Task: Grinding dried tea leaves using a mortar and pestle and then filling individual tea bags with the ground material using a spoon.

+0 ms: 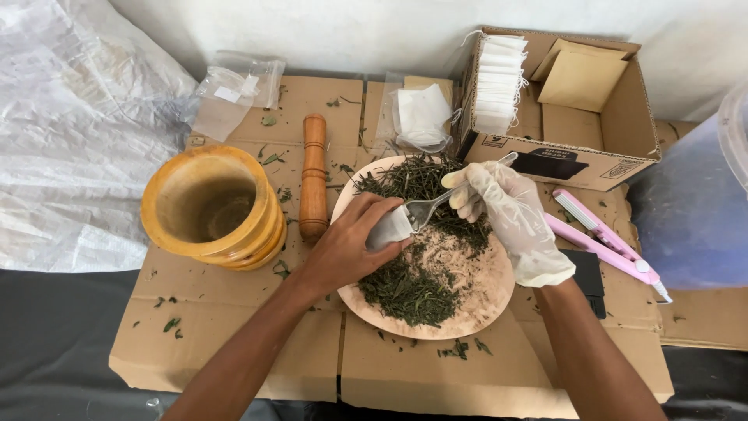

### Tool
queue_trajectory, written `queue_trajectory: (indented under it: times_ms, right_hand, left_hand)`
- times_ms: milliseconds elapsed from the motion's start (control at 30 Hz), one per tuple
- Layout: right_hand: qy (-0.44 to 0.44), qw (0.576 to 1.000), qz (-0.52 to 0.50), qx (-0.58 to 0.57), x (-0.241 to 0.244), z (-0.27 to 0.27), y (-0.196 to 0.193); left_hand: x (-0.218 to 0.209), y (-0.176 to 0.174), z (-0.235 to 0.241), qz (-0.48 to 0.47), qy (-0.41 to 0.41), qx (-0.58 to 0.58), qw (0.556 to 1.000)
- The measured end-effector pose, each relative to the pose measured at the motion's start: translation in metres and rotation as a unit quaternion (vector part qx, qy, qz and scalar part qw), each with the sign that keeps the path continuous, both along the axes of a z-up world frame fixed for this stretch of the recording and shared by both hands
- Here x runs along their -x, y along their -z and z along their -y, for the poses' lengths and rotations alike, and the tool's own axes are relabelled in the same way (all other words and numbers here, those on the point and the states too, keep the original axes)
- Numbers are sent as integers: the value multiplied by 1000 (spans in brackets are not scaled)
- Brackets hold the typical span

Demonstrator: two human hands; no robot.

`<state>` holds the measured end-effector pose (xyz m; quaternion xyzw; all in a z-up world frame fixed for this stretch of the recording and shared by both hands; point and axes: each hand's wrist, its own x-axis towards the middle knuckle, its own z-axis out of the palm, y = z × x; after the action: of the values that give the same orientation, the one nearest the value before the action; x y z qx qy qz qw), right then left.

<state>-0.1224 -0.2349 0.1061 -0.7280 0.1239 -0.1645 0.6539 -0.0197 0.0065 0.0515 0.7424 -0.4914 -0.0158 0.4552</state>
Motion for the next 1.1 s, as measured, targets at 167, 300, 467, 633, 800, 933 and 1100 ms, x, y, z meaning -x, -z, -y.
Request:
queue_trajectory:
  times_ms: [167,300,467,633,800,933,1100]
  right_hand:
    - [-14,996,-37,75,9,-35,-33]
    - [-31,992,-31,121,10,-37,-52]
    - [-59,985,-61,147,15,-47,-54]
    - [-61,981,-42,181,15,-44,-50]
    - [-111,980,-71,148,15,-49,-66]
    - [-102,983,-69,136,16,-47,-58]
    - [-70,991,-43,103,14,-38,-36]
  left_hand:
    - [1,8,0,10,-1,17,1000]
    - [2,7,-1,-25,-2,14,1000]
    - [5,8,-4,-16,-5,19,1000]
    - [5,2,-4,-16,5,18,1000]
    - [5,10,-3,-11,4,2,1000]
    - [7,4,-1,-7,16,-4,1000]
    - [3,7,-1,-25,10,-24,999]
